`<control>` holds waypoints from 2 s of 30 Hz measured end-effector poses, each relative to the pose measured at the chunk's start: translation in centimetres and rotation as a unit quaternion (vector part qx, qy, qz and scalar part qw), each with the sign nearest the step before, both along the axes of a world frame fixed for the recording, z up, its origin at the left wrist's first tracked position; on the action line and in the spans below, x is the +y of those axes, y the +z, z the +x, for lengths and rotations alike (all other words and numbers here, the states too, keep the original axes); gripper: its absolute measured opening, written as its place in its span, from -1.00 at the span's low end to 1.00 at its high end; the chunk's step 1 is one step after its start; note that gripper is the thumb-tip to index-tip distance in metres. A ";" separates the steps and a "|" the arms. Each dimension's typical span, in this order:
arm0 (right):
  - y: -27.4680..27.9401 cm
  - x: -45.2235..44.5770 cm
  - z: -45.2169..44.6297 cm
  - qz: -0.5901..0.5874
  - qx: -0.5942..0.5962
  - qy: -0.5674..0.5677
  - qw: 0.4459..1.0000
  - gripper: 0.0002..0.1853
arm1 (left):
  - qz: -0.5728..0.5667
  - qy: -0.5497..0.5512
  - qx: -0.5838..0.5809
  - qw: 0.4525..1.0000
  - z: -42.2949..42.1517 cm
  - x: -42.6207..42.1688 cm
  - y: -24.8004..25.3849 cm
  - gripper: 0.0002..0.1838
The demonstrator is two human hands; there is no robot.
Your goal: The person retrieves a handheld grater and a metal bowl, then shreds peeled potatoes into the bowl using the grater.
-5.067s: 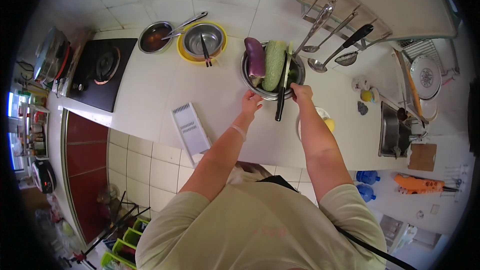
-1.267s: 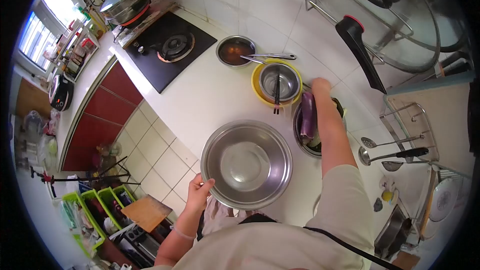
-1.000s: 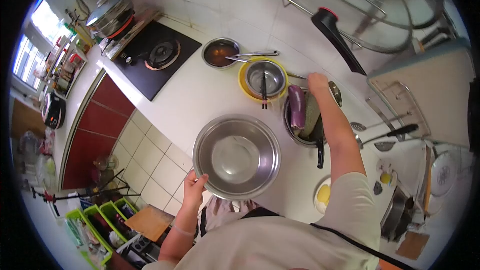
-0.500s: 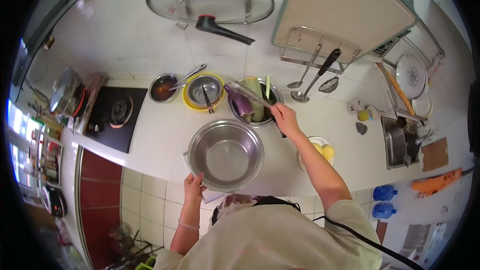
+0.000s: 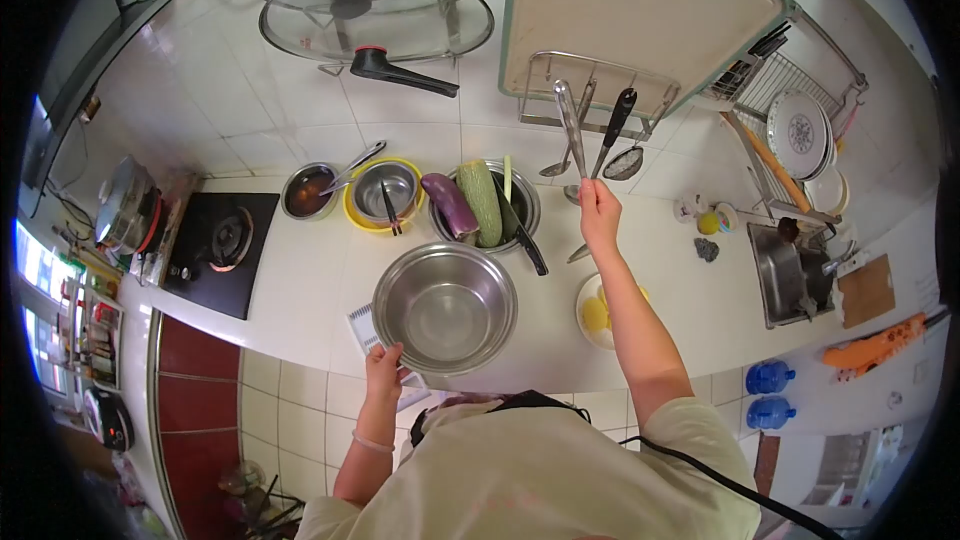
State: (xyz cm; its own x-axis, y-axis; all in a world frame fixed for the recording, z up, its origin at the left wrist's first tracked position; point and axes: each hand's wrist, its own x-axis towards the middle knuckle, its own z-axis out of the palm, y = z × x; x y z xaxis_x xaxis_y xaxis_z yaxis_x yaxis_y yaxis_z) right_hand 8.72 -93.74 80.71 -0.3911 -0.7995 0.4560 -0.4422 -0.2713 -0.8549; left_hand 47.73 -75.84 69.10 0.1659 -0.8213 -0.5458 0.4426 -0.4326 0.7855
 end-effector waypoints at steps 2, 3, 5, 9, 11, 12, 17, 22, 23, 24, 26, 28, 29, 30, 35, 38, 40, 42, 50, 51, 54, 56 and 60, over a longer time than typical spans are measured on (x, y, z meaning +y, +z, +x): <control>0.2 0.1 0.2 0.005 0.007 -0.003 1.000 -0.65 | 0.005 0.003 -0.003 1.000 -0.1 0.2 -0.1 -0.91; 0.4 0.1 0.2 0.009 0.016 -0.006 1.000 -0.65 | 0.007 0.008 -0.005 1.000 -0.1 0.3 -0.3 -0.92; 0.1 -0.2 0.2 0.005 0.029 -0.010 1.000 -0.65 | 0.011 0.017 -0.007 1.000 0.0 0.6 -0.7 -0.93; -0.9 -0.6 0.0 0.024 0.048 -0.018 0.998 -0.64 | 0.001 0.030 -0.015 0.999 -0.4 1.2 0.7 -0.98; -1.6 -1.2 -0.1 0.011 0.052 -0.011 0.999 -0.64 | 0.014 0.046 -0.024 0.999 -0.6 1.2 1.2 -0.97; -2.2 -1.7 -0.2 -0.005 0.056 -0.006 0.998 -0.64 | 0.013 0.035 -0.040 0.999 -0.6 1.1 1.2 -0.97; -4.7 -4.8 0.0 0.090 -0.006 0.064 0.994 -0.73 | 0.011 -0.005 -0.027 1.000 -0.6 3.0 -0.2 -0.92; -6.5 -4.1 1.1 -0.061 0.090 -0.003 0.994 -0.84 | 0.031 0.005 -0.026 0.999 -2.0 4.9 -1.0 -0.97; -6.2 -2.8 1.8 -0.120 0.112 -0.029 0.986 -0.84 | 0.041 0.000 -0.033 0.999 -2.2 5.2 -1.2 -0.97; -5.7 -0.8 2.5 -0.093 0.133 -0.010 0.987 -0.83 | 0.044 0.009 -0.033 0.998 -2.5 5.5 -0.9 -0.97; -8.0 2.3 5.2 0.090 -0.126 0.168 0.974 -0.83 | 0.048 0.018 -0.033 0.998 -2.9 6.0 -0.4 -0.96; -13.2 3.2 7.9 0.267 -0.160 0.278 0.909 -0.78 | 0.051 0.029 -0.033 0.998 -3.1 6.5 -0.5 -0.96; -14.1 2.9 9.5 0.374 -0.307 0.252 0.838 -0.76 | 0.054 0.031 -0.038 0.997 -3.0 6.8 -0.7 -0.97; -14.9 2.4 10.6 0.465 -0.441 0.216 0.737 -0.71 | 0.055 0.032 -0.043 0.997 -2.9 7.0 -0.8 -0.97; -23.9 -3.6 12.2 0.401 -0.615 0.083 0.674 -0.63 | 0.072 0.036 -0.088 0.993 -2.4 8.8 -0.6 -0.98; -24.1 -4.0 12.6 0.339 -0.646 0.025 0.684 -0.61 | 0.069 0.069 -0.066 0.993 -2.6 9.7 -0.6 -0.97; -22.9 -3.9 12.7 0.276 -0.627 -0.065 0.726 -0.62 | 0.064 0.074 -0.057 0.994 -2.6 10.2 -0.7 -0.95; -22.5 -3.6 11.9 0.277 -0.595 -0.093 0.749 -0.64 | 0.057 0.079 -0.050 0.994 -2.5 10.4 -0.8 -0.92; -22.2 -3.2 2.6 0.244 -0.470 -0.150 0.835 -0.81 | 0.044 0.070 -0.041 0.996 -2.7 10.0 -1.1 -0.96; -22.2 -3.2 1.3 0.241 -0.471 -0.157 0.834 -0.81 | 0.045 0.062 -0.040 0.996 -2.9 9.8 -0.9 -0.96; -22.0 -2.5 -3.1 0.271 -0.424 -0.154 0.851 -0.78 | 0.067 0.051 -0.062 0.995 -3.5 9.0 -0.7 -0.97; -21.8 -2.1 -5.7 0.279 -0.433 -0.170 0.840 -0.78 | 0.067 0.039 -0.052 0.996 -3.3 9.1 -1.4 -0.94; -23.6 -1.8 -10.3 0.308 -0.389 -0.165 0.853 -0.77 | 0.063 0.034 -0.027 0.997 -4.4 8.0 -1.1 -0.91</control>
State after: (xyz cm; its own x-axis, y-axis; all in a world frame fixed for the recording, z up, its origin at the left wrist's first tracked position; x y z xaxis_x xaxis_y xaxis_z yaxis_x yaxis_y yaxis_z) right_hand -1.62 -95.53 57.16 -0.6340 -0.5819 -0.5093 0.3573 0.3637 -0.8603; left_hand 43.33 -67.81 67.99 0.2514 -0.7321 -0.6332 0.4326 -0.5002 0.7501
